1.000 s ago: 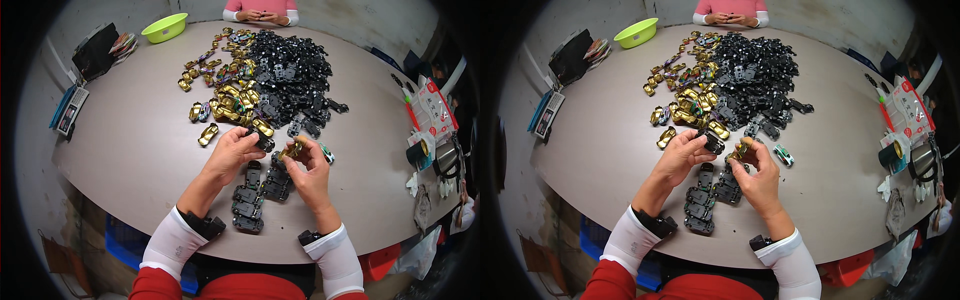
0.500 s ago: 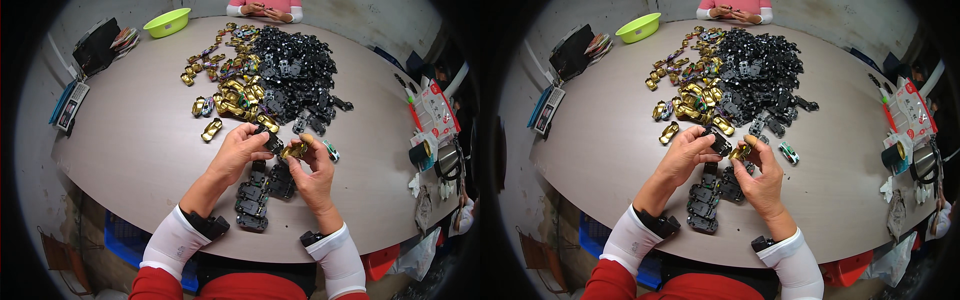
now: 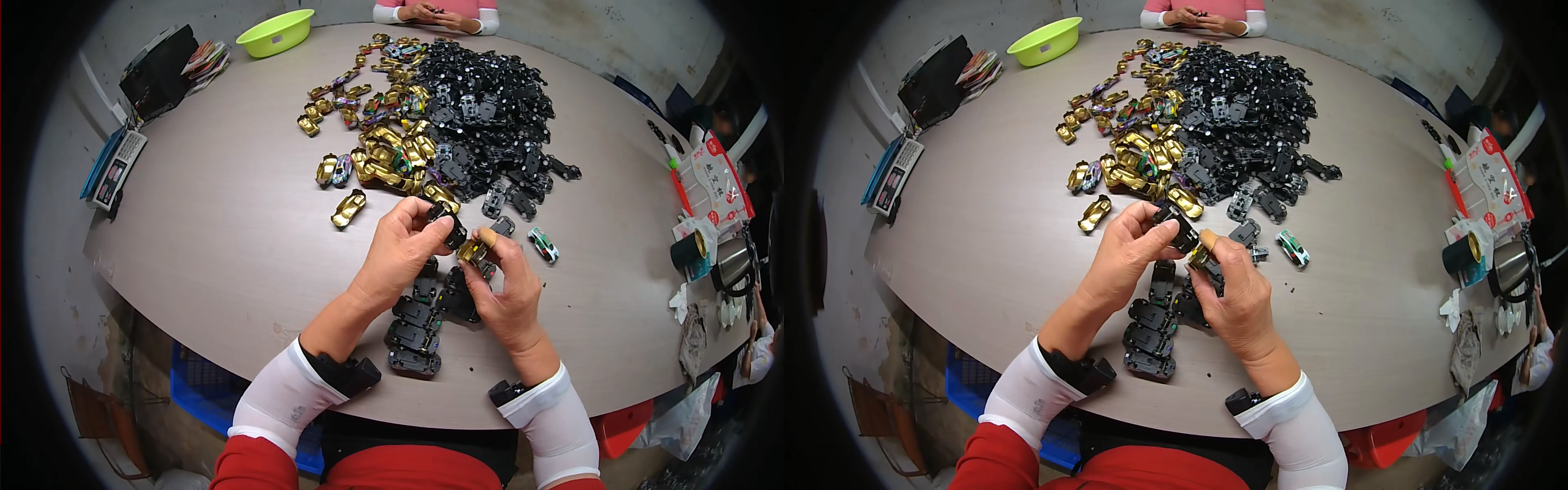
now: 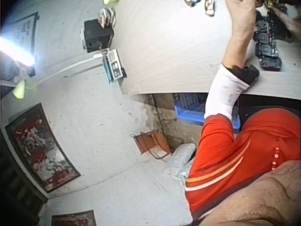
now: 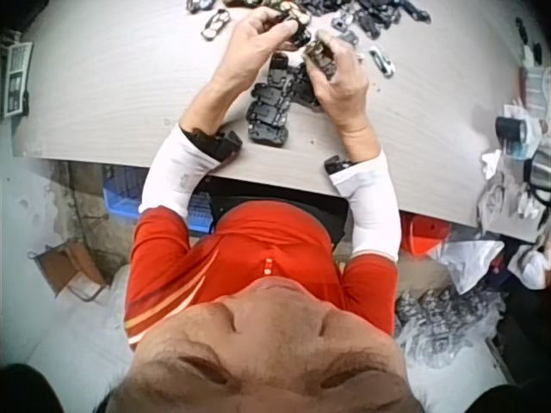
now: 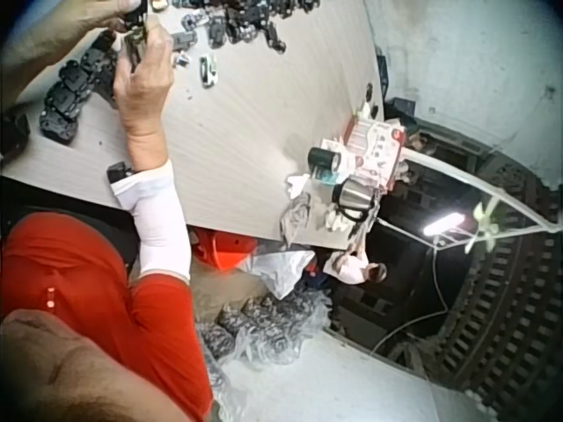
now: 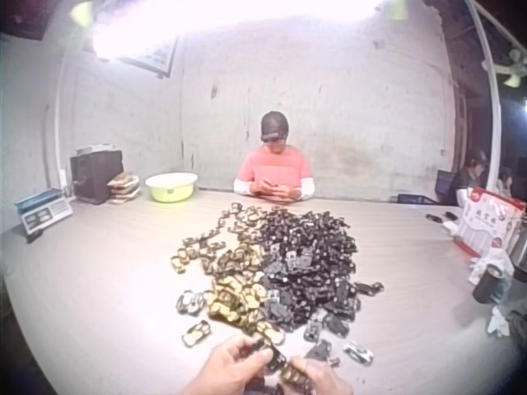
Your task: The person sits on the floor at a round table and assembles small toy cars by hand. They pick up black chassis and gold or colored bodies, snap them together, and place the finished units into a pile.
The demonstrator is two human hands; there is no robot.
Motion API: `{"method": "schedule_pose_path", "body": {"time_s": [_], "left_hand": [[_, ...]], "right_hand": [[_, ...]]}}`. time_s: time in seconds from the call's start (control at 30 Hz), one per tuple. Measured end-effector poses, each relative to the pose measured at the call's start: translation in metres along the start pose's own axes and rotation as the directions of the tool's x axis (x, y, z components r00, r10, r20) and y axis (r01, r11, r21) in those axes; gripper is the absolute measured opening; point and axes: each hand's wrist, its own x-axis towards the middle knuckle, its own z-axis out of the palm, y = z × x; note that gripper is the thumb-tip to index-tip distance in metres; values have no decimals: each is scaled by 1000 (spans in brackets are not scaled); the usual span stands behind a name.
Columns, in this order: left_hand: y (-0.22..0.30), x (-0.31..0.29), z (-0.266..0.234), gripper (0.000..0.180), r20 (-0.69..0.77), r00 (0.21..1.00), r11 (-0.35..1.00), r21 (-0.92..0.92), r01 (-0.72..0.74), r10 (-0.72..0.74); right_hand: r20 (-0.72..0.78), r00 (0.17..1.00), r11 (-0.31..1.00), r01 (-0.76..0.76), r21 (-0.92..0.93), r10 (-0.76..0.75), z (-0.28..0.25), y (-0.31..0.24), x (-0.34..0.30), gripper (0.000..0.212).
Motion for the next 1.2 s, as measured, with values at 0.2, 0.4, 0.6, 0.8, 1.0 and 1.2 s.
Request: {"method": "schedule_pose_path", "body": {"time_s": [0.2, 0.4, 0.6, 0.8, 1.0, 1.2], "left_hand": [[-4, -4, 6, 16, -28, 996, 991, 103, -82, 85], [-8, -6, 10, 13, -36, 988, 968, 206, -142, 153], [-8, -6, 10, 13, -39, 982, 948, 270, -167, 184], [-9, -5, 10, 13, -22, 982, 950, 257, -176, 188], [-7, -8, 11, 15, 41, 996, 987, 137, -81, 76], [-17, -3, 8, 23, 163, 983, 978, 175, -116, 87]], "right_hand": [[-39, 993, 993, -113, 12, 114, 4, -9, -2, 47], [-64, 947, 932, -296, 211, 316, 6, -11, -4, 45], [-58, 969, 958, -226, 174, 239, 6, -11, -3, 42], [-61, 980, 978, -184, 102, 190, 5, -9, -3, 42], [-42, 907, 867, -385, 317, 418, 4, -16, 3, 44], [39, 920, 896, -388, 217, 390, -1, -5, 1, 42]]}}
